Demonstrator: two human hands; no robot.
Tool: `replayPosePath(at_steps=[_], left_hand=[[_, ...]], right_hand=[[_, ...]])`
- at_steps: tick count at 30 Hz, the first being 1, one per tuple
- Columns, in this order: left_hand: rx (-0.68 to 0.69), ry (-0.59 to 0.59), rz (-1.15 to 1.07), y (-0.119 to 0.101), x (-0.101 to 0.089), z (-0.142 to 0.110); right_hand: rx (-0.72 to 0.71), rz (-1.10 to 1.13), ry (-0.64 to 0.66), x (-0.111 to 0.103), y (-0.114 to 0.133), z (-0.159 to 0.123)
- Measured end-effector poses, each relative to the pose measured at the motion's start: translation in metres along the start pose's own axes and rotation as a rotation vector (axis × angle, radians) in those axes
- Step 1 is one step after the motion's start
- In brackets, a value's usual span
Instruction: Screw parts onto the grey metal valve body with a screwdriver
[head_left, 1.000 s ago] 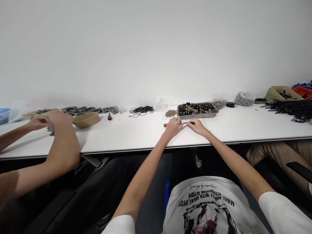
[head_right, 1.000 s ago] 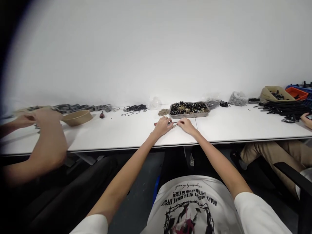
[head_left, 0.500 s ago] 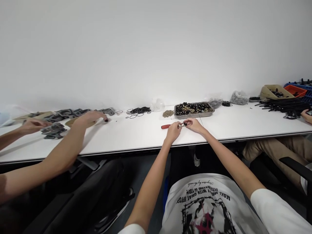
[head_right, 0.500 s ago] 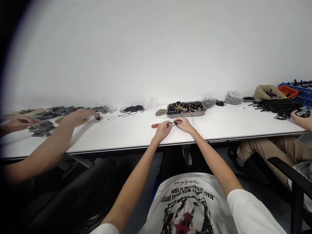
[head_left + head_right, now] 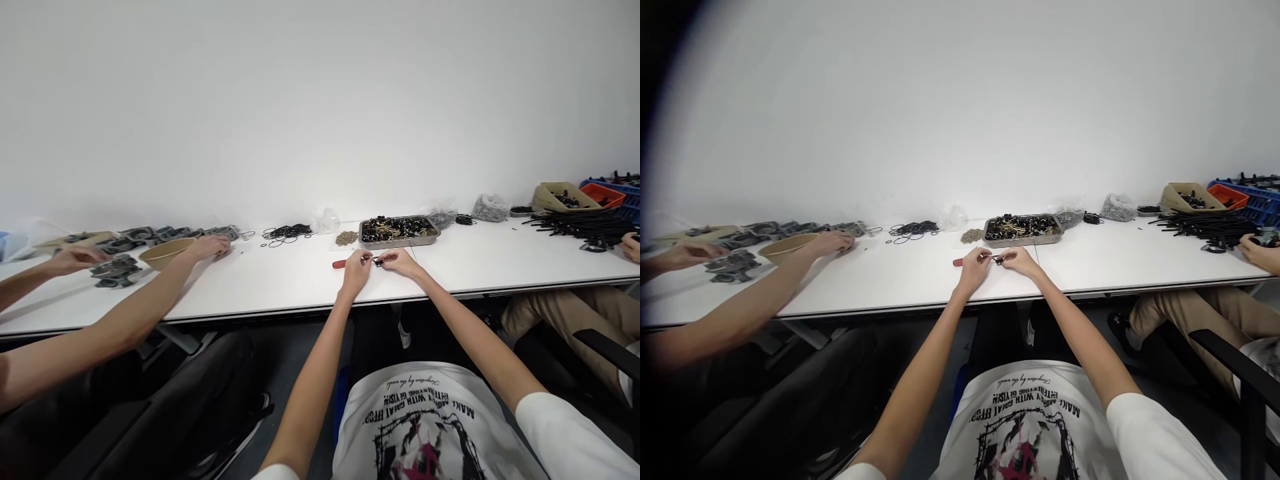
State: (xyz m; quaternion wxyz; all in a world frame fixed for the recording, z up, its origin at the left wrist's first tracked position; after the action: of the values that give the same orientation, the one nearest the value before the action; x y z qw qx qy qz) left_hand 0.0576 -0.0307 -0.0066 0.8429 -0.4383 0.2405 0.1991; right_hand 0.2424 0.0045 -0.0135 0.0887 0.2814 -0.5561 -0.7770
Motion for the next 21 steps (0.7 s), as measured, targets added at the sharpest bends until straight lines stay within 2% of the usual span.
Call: replayPosePath(at_steps=[6, 10, 16, 21], left_hand=[[-0.009, -0.020, -0.037, -0.001, 0.000, -0.001], [-0.046, -0.017, -0.037, -0.002, -0.001, 0.000], [-0.033, -0.029, -0.016, -0.002, -0.002, 0.000], [-0.041, -0.029, 0.019, -0.003, -0.002, 0.000]], right_hand=[[0.031, 0.031, 0.092, 0.001, 0.006, -0.002], [0.063, -0.001, 0.103, 0.004, 0.009, 0.000], [0.096, -0.005, -0.028, 0.016, 0.002, 0.011], [0.065, 0.013, -0.115, 0.021, -0.001, 0.010]])
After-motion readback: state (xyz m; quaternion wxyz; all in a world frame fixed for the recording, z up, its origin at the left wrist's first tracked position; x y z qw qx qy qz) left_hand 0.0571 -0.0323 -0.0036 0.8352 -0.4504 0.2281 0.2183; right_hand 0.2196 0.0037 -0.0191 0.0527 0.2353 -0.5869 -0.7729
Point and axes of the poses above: each hand's wrist, its own z-axis towards the middle knuckle, its own x-axis out of the palm, y = z × x, the point moved 1 cm from there along z, towards the middle knuckle, and after that the axes turned 14 degrees about y, right-handed, at the moved point
